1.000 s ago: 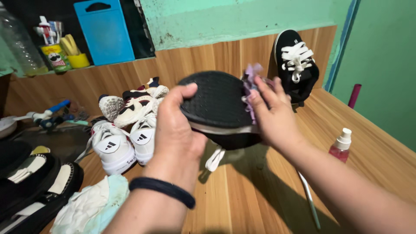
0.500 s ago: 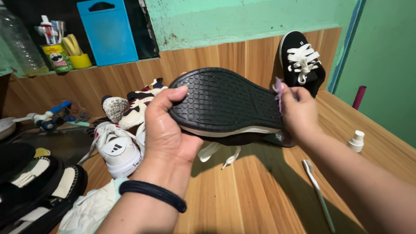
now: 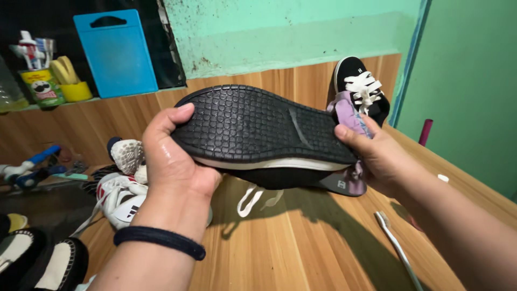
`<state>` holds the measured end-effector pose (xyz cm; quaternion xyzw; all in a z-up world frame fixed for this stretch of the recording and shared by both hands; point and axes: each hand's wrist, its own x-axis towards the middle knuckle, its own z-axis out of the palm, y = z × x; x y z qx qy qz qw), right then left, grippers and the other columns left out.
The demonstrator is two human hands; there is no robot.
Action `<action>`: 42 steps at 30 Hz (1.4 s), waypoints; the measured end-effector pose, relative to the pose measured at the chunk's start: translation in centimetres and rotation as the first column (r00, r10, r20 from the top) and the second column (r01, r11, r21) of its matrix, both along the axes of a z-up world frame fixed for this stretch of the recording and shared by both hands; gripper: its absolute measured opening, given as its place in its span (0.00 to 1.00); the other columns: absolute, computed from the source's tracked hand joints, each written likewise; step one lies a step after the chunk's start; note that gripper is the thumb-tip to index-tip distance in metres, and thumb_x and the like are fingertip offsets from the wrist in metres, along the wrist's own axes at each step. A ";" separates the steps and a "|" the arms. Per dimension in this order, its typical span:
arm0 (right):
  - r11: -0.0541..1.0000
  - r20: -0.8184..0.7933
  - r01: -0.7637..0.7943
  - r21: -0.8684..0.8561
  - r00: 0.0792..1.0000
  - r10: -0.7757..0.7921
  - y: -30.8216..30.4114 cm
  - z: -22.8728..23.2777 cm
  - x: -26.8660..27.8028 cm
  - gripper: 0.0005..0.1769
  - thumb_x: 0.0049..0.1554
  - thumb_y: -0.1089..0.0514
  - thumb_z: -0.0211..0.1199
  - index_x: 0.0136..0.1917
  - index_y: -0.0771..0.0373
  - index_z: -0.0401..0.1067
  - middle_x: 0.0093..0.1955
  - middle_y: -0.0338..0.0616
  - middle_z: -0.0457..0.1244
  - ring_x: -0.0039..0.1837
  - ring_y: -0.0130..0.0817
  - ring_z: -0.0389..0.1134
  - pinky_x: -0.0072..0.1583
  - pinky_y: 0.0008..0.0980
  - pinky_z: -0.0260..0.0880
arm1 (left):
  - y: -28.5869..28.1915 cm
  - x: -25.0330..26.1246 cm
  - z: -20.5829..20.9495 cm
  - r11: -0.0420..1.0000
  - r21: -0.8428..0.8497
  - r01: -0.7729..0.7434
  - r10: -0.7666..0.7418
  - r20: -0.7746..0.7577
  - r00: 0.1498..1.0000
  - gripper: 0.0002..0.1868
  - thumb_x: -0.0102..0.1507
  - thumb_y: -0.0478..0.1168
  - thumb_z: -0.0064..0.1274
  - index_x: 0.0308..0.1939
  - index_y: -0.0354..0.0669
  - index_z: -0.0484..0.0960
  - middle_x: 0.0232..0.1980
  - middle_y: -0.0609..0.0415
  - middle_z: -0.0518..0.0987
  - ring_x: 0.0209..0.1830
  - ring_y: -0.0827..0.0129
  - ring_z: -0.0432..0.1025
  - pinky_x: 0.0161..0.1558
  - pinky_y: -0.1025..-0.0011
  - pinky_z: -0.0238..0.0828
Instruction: The person scrubs the sole and upper of a black sneaker with a toothbrush and wipes it with a cloth. The person repeatedly scrubs and wipes the same shoe while other shoes remain on the wooden surface.
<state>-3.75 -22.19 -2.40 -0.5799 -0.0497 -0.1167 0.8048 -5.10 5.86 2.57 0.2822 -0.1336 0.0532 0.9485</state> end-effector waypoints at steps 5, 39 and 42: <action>0.935 -0.090 0.284 -0.211 0.947 -0.308 -0.2 -0.2 0.5 0.26 0.65 0.35 0.60 0.67 0.53 0.71 0.48 0.52 0.63 0.38 0.51 0.60 0.34 0.55 0.59 | -0.8 0.8 1.5 0.988 0.157 0.006 -0.013 0.046 0.999 0.17 0.55 0.48 0.55 0.40 0.38 0.80 0.44 0.44 0.83 0.47 0.51 0.79 0.54 0.52 0.78; 0.940 -0.325 0.340 -0.039 0.885 -0.334 0.7 6.0 -3.4 0.29 0.66 0.39 0.47 0.77 0.47 0.61 0.70 0.54 0.62 0.66 0.51 0.66 0.63 0.57 0.69 | -1.2 3.0 -0.1 0.956 0.278 -0.090 0.014 0.264 0.964 0.13 0.51 0.36 0.51 0.39 0.38 0.78 0.40 0.51 0.78 0.41 0.59 0.74 0.48 0.63 0.74; 0.934 -0.308 0.351 -0.067 0.883 -0.354 1.2 7.6 -2.7 0.30 0.63 0.41 0.52 0.74 0.52 0.62 0.65 0.50 0.66 0.61 0.45 0.70 0.61 0.52 0.69 | -2.4 3.3 -0.9 0.963 0.255 -0.085 0.030 0.212 0.977 0.12 0.50 0.35 0.51 0.38 0.40 0.79 0.39 0.51 0.78 0.40 0.61 0.73 0.47 0.64 0.74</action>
